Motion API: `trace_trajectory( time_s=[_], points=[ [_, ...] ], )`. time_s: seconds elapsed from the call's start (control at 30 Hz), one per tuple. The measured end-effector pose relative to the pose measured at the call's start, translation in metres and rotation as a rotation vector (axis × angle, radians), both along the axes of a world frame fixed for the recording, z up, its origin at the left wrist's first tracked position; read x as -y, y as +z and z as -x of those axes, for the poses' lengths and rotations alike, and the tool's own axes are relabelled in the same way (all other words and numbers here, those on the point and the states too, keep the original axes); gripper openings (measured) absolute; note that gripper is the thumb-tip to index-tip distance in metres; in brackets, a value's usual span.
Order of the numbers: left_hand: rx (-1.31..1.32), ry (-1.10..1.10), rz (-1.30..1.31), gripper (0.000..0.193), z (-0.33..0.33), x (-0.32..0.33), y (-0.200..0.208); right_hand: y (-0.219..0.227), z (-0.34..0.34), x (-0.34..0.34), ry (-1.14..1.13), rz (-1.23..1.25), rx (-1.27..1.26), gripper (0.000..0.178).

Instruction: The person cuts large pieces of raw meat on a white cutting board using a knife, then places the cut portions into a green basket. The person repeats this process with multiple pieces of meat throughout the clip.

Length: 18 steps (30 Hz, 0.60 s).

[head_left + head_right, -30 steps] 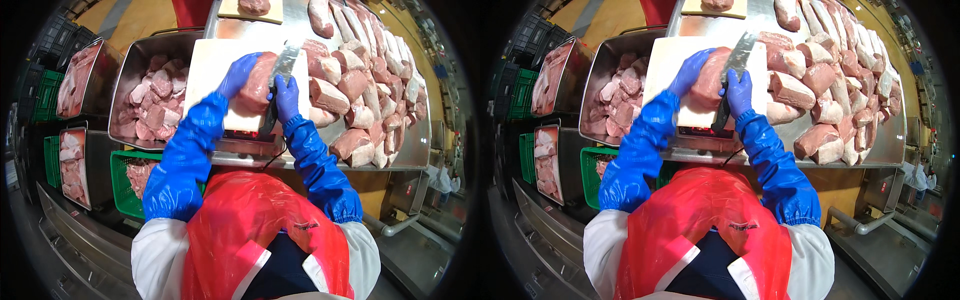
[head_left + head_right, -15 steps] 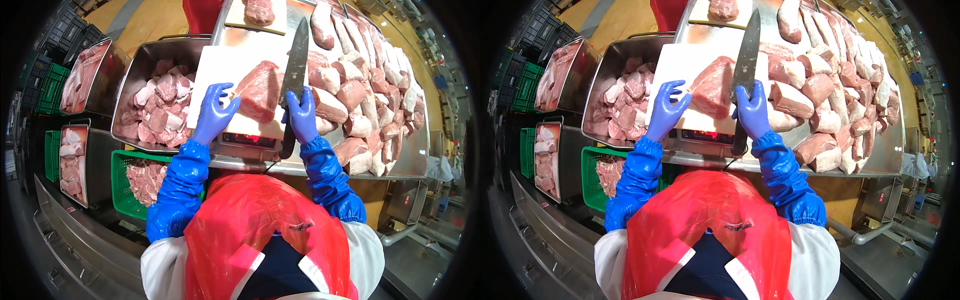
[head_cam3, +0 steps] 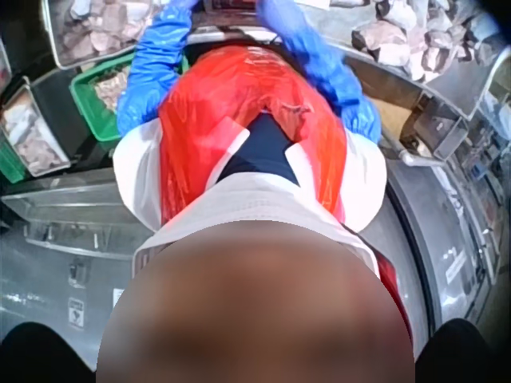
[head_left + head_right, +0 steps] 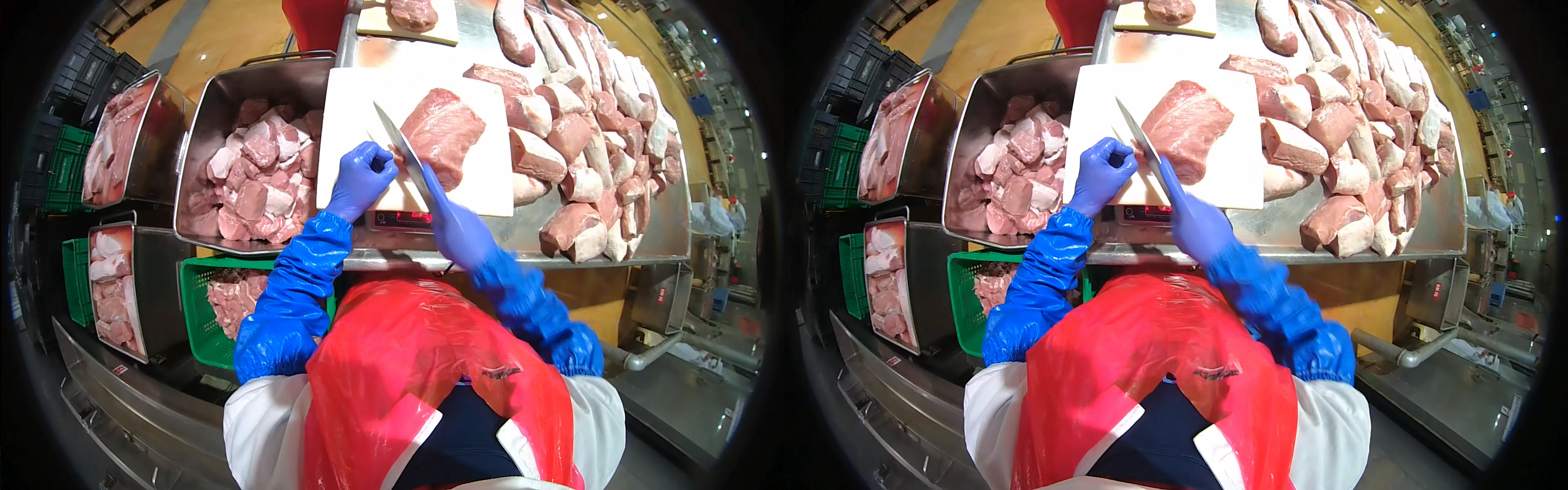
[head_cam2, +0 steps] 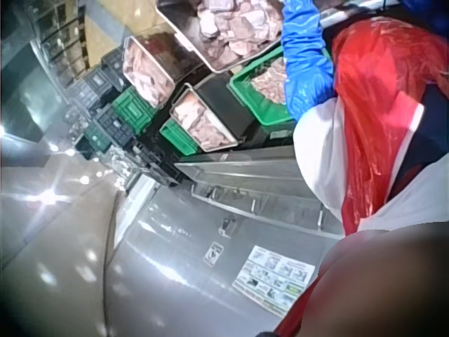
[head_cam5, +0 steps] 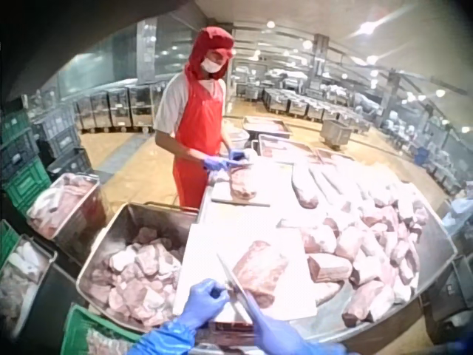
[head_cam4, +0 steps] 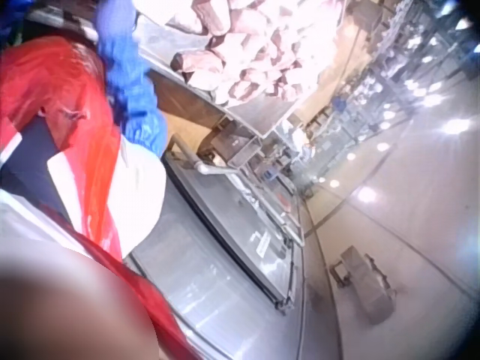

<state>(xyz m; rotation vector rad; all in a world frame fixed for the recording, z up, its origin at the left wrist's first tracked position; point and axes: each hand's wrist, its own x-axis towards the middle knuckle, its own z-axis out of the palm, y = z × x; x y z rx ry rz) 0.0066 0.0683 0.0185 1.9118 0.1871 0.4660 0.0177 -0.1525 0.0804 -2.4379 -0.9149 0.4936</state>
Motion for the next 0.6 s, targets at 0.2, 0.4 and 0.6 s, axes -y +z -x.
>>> trace_trajectory(
  time_s=[0.2, 0.4, 0.6],
  points=[
    [0.0, -0.063, -0.001, 0.012, -0.003, -0.021, -0.002, 0.069, 0.055, 0.064, 0.104, 0.286, 0.141, 0.088],
    [-0.008, -0.176, -0.069, 0.016, -0.014, -0.011, 0.009, 0.022, -0.028, -0.079, -0.16, 0.057, 0.079, 0.086],
    [0.013, -0.111, -0.155, 0.016, -0.014, -0.023, 0.003, 0.056, 0.047, 0.004, -0.004, 0.649, -0.12, 0.097]
  ],
)
